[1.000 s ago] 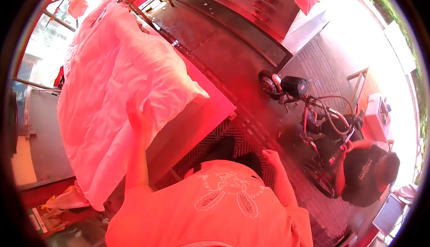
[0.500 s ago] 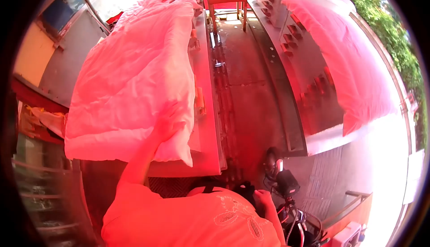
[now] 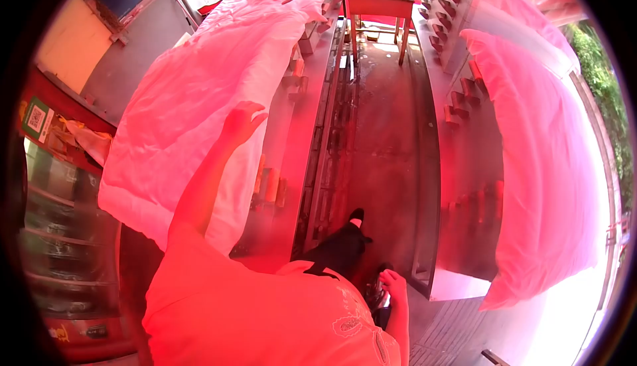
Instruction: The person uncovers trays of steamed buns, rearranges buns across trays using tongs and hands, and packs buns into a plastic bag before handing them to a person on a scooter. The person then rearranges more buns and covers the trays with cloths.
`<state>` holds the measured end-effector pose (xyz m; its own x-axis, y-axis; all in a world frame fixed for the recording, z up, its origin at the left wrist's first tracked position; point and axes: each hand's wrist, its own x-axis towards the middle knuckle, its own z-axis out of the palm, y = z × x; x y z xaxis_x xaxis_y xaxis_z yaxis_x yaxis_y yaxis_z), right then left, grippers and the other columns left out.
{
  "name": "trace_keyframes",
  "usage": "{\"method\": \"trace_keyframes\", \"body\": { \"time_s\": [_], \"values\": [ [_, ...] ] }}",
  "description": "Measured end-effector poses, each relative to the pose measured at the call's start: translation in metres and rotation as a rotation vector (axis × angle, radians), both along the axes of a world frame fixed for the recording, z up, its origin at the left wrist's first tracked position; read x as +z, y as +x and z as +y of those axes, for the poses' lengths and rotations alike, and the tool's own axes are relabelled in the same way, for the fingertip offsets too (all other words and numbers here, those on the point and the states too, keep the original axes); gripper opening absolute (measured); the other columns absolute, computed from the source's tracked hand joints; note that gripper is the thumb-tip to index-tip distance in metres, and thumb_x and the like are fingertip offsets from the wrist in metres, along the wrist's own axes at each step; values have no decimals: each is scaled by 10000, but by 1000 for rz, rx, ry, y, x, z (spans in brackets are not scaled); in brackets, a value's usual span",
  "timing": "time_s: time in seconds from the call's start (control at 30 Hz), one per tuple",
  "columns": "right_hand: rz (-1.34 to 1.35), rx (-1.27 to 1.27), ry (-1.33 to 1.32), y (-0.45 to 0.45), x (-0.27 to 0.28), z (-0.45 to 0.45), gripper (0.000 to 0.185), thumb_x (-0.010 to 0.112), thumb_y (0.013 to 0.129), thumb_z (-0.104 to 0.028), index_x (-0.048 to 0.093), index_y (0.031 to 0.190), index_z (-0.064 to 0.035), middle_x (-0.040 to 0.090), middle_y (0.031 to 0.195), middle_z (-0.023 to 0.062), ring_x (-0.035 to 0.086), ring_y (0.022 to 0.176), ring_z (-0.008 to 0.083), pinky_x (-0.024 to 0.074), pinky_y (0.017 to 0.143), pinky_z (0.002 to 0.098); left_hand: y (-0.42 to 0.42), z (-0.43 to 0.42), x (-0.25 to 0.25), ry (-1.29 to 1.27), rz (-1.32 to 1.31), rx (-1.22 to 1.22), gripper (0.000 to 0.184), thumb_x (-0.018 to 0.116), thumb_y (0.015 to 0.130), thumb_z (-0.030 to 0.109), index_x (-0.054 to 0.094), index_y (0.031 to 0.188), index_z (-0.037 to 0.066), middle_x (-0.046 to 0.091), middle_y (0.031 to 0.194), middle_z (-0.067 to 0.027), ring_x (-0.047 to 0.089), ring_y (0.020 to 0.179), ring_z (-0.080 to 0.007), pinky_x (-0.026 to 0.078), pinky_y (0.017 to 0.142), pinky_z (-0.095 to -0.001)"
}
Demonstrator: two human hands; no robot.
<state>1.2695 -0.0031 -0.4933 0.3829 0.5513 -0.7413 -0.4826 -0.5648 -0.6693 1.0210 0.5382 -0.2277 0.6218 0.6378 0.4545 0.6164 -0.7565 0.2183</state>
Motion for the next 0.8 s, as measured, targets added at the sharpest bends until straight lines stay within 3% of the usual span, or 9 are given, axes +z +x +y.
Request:
{"method": "trace_keyframes", "body": {
  "time_s": [0.1,0.13,0.2,0.27,0.47,0.57,0.67,0.73,0.8],
  "values": [
    [88,-102,-84,43,-15,45,431,639,915,-282,552,1240,-13,681,1081,93,670,923,199,524,728,313,92,84,-17,36,16,75,268,662,831,273,667,992,59,660,984,-119,598,988,-309,477,852,-418],
    [104,-146,-137,63,-27,61,386,627,920,-299,600,1219,-56,682,1082,65,662,908,172,506,701,309,118,101,-20,-17,53,82,286,661,829,266,663,1029,60,653,1009,-123,590,1013,-314,474,871,-407],
    [6,53,-269,107,-22,103,382,629,919,-297,599,1217,-59,680,1080,61,661,903,165,499,694,300,160,143,-35,-4,120,51,296,666,816,269,654,1043,80,642,1022,-113,579,1040,-300,464,891,-409],
    [-28,88,-163,167,-40,159,390,637,913,-303,599,1216,-60,680,1075,60,659,913,167,495,701,304,190,172,-36,23,161,89,358,672,808,281,628,1109,93,621,1096,-106,558,1085,-288,445,922,-418],
    [-112,142,-46,287,0,317,396,649,908,-307,597,1203,-49,679,1063,62,653,927,185,496,727,329,189,214,-51,64,100,182,455,682,797,281,578,1195,88,587,1163,-122,537,1113,-310,425,948,-437],
    [-85,321,-63,326,-12,396,379,635,919,-302,597,1185,-35,679,1048,65,649,896,168,495,690,301,165,181,-38,-120,-50,299,452,681,806,247,577,1203,59,587,1155,-140,538,1101,-334,441,937,-429],
    [-134,687,22,365,-30,523,360,638,918,-289,612,1172,-35,683,1015,57,648,856,157,497,648,284,138,126,-57,-237,-244,495,461,681,839,262,566,1208,10,611,1128,-149,580,1049,-321,487,881,-390],
    [-184,957,70,354,-3,618,353,642,916,-282,620,1168,-35,684,995,55,648,835,156,500,629,275,123,66,-73,-502,-596,748,464,678,872,308,567,1202,1,644,1097,-147,623,1003,-271,519,822,-365],
    [-204,1009,170,337,30,710,428,675,892,-267,586,1221,-10,670,1003,57,642,865,150,510,658,285,107,12,-86,-806,-1260,1003,428,670,890,315,580,1181,15,665,1061,-133,647,970,-225,531,783,-347]
  ]
}}
